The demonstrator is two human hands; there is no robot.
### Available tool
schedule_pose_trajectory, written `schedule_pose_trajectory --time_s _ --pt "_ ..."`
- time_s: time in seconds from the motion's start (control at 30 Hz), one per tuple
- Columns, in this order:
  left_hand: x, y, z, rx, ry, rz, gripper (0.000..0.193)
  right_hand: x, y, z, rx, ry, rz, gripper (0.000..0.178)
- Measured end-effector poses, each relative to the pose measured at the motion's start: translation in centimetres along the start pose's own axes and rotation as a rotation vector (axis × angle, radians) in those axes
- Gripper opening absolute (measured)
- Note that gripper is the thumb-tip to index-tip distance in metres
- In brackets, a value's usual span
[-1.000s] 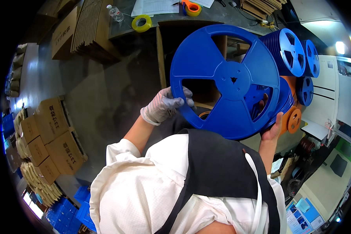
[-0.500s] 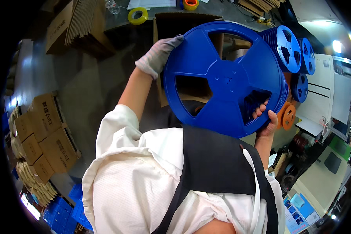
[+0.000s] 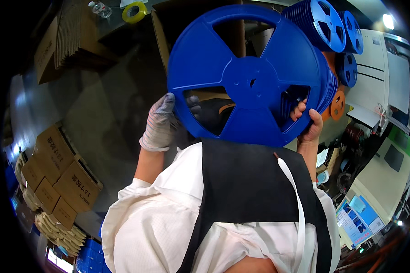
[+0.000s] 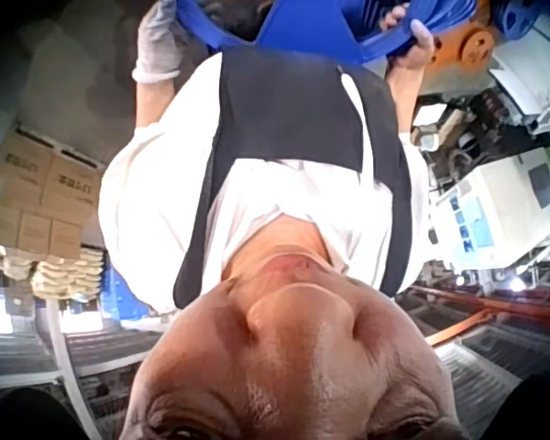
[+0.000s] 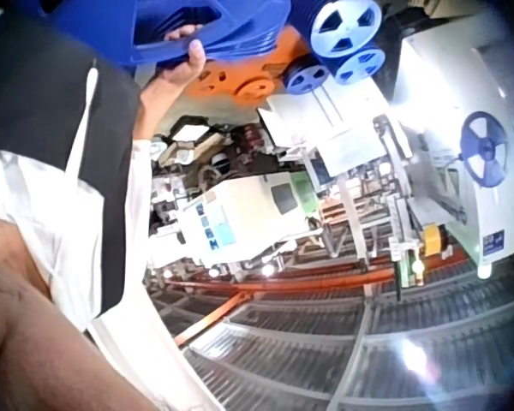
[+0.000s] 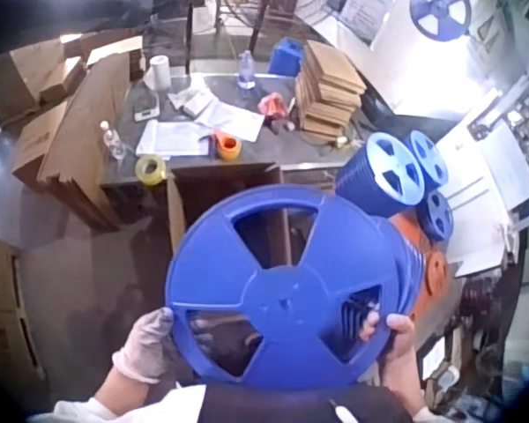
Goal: The person picks up blue plastic spools from a stack and places them into a cardboard box. The person handles the spools one by one, transferring them from a pile on a table into the box until the box is filled.
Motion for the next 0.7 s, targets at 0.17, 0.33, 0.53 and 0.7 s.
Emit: schedule_pose_trajectory --time_s 0.17,0.33,0.53,0.7 --pt "-0.2 0.0 -1.1 0.006 0.012 -0.003 0.047 0.5 -0.1 1.0 -0.001 -0.039 0.01 0.043" --pt "-1.6 -1.8 -1.3 -0.057 0.064 -0.071 0.044 1.0 0.1 0.5 -0.009 -0.031 0.038 0.046" --pt "-0.1 0.3 -1.3 -0.162 0.019 0.072 0.046 2.2 -0.6 3.5 -0.077 0.041 0.053 0.052" --pt "2.0 2.8 -2.7 -0.185 -0.031 0.155 0.041 3.3 0.7 0.5 -0.119 0.087 0.055 0.049"
Point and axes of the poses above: each hand's wrist, its own x-axis towards the middle knuckle, its own z-axis out of the palm, y = z × x, the point moved 10 cm from there along x, towards the middle knuckle, and after that the axes turned 15 degrees about -x, right-handed, at the moved point
